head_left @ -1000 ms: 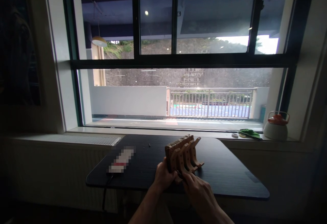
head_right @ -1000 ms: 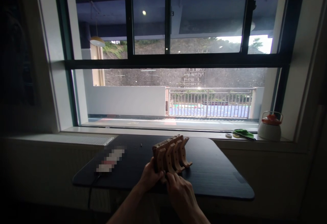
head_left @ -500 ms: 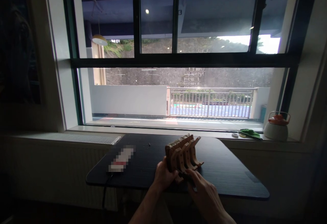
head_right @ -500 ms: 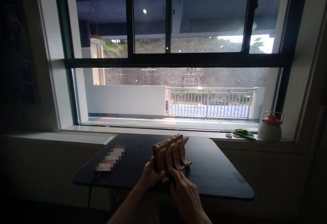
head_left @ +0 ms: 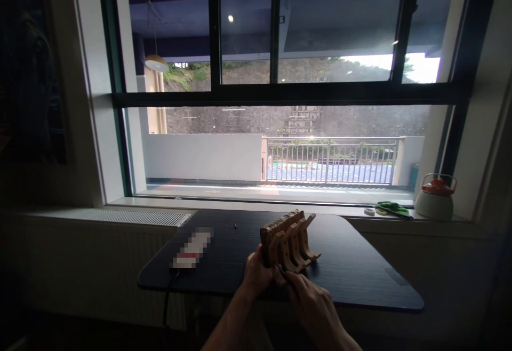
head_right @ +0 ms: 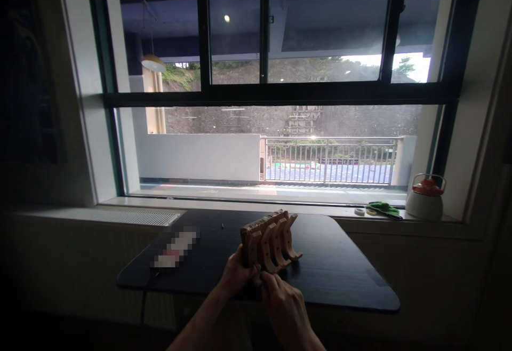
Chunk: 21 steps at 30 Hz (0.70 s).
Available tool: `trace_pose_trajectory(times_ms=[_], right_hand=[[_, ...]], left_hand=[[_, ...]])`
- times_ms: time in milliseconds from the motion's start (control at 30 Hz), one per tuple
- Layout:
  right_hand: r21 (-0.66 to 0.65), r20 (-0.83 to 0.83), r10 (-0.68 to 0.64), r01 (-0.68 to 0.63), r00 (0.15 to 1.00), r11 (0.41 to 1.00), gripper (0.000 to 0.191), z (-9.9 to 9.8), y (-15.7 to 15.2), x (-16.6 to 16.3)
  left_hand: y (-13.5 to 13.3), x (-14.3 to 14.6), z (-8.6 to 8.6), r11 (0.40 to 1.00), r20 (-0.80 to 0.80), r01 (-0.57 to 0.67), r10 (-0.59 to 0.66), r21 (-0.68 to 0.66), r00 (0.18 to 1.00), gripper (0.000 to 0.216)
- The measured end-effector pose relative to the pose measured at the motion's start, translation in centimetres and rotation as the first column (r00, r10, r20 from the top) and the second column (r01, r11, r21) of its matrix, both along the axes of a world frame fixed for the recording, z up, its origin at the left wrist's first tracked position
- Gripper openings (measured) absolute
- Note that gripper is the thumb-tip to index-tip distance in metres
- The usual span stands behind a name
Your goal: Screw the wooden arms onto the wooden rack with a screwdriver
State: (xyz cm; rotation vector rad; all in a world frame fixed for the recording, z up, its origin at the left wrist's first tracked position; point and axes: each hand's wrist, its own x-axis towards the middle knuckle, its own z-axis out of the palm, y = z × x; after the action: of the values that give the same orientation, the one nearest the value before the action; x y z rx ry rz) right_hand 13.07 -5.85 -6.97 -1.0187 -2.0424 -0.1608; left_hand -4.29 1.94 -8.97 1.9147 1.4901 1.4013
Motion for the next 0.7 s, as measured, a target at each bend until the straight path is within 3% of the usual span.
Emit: trace_pose_trajectory(times_ms=[167,233,333,400,467,600,700], right_hand=[[-0.357,-0.466,-0.080,-0.104,0.881,0.928,0.034,-0.4,0.6,-0.2],[-0.402,-0.526,-0.094,-0.150,0.845,0.903,0.037,-0.3,0.8,0.0],[-0.428,-0.428,-0.136,-0.068,0.894,0.901,0.034,0.2,0.7,0.5],[-0.377,-0.248,-0.164,0.061,0.955,0.924,0.033,0.7,0.3,0.9],[-0.235,-0.045,-0.145,0.130,0.988,0.963,0.040,1.0,-0.3,1.0],[0.089,0.233,-0.119,0.100,0.965,0.991,0.037,1.4,-0.7,0.6],[0.196,0.283,-0.145,0.090,0.948,0.976,0.037,1.3,-0.4,0.2]], left_hand=[[-0.1,0.1,0.2,1.000,0.005,0.018,-0.018,0.003,1.000,0.030],[-0.1,0.1,0.2,1.000,0.002,0.023,-0.023,0.011,1.000,0.031],[0.0,0.1,0.1,1.000,-0.022,0.003,-0.003,0.030,1.000,0.030],[0.1,0.1,0.0,0.999,-0.030,-0.011,0.012,0.037,0.999,0.030],[0.0,0.1,0.0,0.999,-0.015,-0.013,0.013,0.030,1.000,0.032],[0.0,0.1,0.1,1.000,0.002,0.000,0.000,0.009,1.000,0.035],[0.1,0.1,0.0,1.000,-0.016,-0.006,0.006,0.000,1.000,0.033]])
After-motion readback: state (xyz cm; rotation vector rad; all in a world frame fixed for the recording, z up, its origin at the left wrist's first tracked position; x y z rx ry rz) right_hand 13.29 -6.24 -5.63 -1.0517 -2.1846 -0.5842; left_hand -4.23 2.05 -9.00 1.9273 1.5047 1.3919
